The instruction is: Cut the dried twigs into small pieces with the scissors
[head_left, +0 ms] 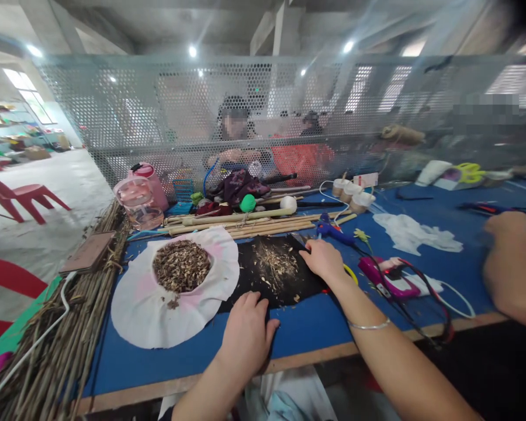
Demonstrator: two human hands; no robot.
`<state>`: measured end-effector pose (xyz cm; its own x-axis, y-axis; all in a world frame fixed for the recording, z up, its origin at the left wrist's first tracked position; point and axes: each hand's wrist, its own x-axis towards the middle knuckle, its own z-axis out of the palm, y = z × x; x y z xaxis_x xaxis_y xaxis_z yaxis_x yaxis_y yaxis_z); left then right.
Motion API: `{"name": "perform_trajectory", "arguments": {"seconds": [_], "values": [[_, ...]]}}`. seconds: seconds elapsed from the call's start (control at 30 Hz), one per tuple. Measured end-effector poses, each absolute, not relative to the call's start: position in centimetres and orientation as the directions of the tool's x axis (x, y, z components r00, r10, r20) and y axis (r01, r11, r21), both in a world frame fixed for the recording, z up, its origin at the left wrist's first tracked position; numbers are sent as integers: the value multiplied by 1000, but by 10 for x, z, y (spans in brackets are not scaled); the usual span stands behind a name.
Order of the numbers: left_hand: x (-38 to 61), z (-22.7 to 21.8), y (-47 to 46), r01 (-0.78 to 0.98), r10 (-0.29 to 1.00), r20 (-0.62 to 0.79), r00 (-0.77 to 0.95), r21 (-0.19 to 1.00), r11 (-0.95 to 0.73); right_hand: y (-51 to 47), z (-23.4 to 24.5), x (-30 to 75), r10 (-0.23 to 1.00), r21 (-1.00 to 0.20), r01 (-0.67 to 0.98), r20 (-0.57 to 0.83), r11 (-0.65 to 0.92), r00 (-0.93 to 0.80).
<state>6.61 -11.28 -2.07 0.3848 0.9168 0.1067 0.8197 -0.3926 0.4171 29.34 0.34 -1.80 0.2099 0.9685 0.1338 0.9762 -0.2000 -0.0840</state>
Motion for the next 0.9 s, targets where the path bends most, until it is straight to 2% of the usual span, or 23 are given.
{"name": "perform_trajectory", "arguments": {"seconds": [0.13,0.27,0.43,0.57,0.63,0.67,0.73,0.77,0.83,0.9], "values": [[71,1,-97,870,916,-17,401,319,-375,2,-15,304,936,-193,945,183,-265,300],[80,13,-70,918,919,-134,371,203,-341,3,-14,320,913,-281,904,162,-322,376],[89,3,-33,846,872,-63,485,284,-450,4,-16,329,903,-344,877,146,-336,403],[86,-11,-20,775,833,18,553,356,-522,-2,-11,320,862,-442,867,322,-230,392],[84,-15,-22,763,829,58,556,359,-537,-6,-10,305,880,-441,897,410,-38,239],[84,-16,-23,762,826,71,559,349,-546,-7,-11,294,893,-426,892,445,149,63],[84,-18,-28,784,834,72,547,305,-540,-9,-17,273,853,-389,778,390,493,-345],[85,-18,-30,803,844,64,533,277,-528,-9,-22,263,813,-375,724,335,579,-476],[86,-17,-33,838,866,57,497,228,-496,-8,-31,249,778,-348,696,239,628,-581],[86,-17,-35,853,875,40,483,206,-480,-6,-37,244,781,-320,713,217,624,-586]]}}
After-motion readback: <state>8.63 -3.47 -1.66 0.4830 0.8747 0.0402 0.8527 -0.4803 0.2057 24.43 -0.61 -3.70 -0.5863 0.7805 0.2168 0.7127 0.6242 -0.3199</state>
